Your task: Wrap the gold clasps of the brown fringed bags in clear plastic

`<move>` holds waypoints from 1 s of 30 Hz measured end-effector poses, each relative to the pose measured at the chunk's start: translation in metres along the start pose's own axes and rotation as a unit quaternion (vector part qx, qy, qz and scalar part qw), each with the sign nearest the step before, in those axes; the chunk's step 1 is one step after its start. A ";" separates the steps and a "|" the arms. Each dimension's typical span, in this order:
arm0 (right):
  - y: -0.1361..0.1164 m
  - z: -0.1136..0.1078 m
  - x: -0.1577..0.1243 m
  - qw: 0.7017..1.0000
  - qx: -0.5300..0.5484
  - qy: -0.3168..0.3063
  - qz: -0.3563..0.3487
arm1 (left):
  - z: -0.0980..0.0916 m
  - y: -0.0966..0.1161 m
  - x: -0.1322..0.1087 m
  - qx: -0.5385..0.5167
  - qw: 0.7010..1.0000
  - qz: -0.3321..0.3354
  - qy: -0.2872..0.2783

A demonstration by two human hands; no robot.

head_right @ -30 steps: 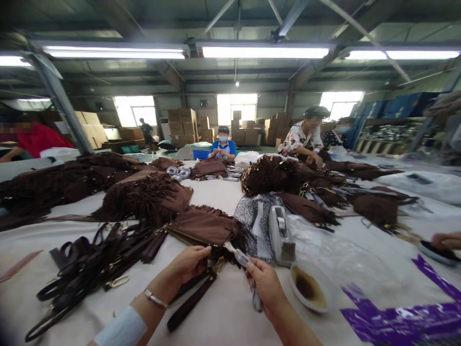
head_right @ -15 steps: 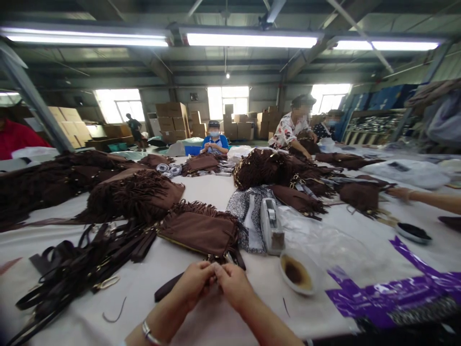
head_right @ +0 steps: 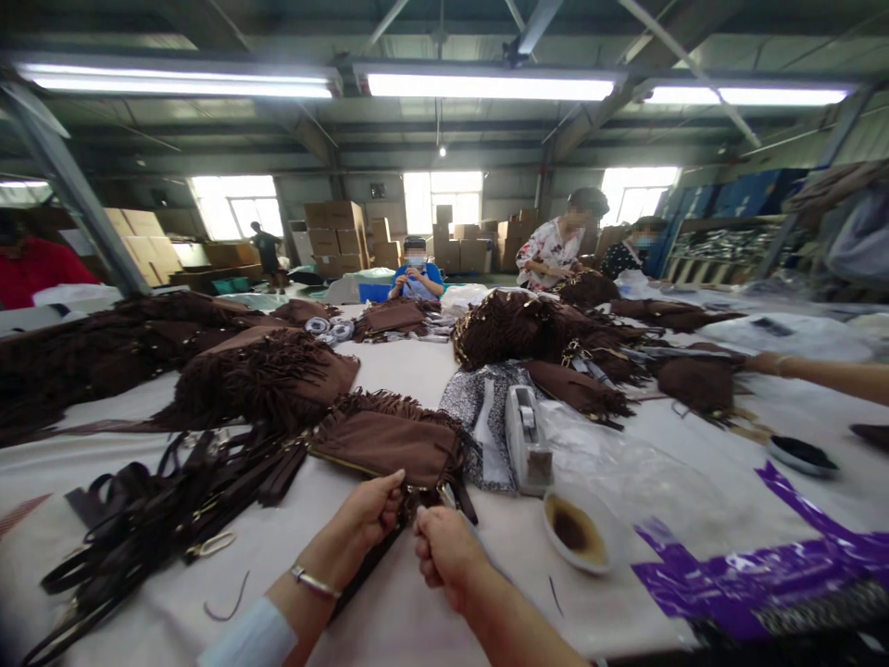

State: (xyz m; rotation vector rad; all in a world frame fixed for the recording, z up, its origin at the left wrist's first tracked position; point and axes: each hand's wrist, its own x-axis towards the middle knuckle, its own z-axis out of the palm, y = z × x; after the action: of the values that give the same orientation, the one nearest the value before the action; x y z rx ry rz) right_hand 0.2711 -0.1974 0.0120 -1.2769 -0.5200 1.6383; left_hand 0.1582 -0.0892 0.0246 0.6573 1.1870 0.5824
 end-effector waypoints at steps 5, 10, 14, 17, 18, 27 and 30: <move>0.001 -0.015 -0.012 0.995 0.092 0.033 0.001 | 0.017 0.003 0.006 -0.017 0.996 0.075 0.037; 0.012 -0.017 -0.017 0.986 0.138 0.077 0.052 | 0.013 -0.024 -0.010 0.007 0.998 0.058 0.031; 0.020 -0.010 -0.013 0.983 0.154 0.035 0.091 | 0.013 -0.057 -0.030 -0.008 0.985 -0.050 -0.162; 0.027 -0.006 -0.007 0.984 0.130 0.002 0.119 | 0.017 -0.068 -0.039 -0.053 0.968 -0.093 -0.227; 0.031 -0.006 -0.007 0.987 0.106 -0.005 0.118 | 0.018 -0.069 -0.040 -0.061 0.967 -0.100 -0.225; 0.010 -0.101 -0.073 0.933 -0.172 0.249 -0.192 | 0.016 -0.064 -0.033 -0.051 0.994 -0.048 -0.081; -0.026 -0.188 -0.095 0.797 -0.325 0.433 -0.269 | 0.017 -0.070 -0.031 -0.022 0.995 -0.045 -0.081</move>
State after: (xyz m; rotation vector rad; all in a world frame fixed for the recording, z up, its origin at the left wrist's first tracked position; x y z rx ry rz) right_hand 0.4515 -0.3082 0.0119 -1.9614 -0.7810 0.2671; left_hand 0.1710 -0.1617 -0.0029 0.5993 1.0445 0.4692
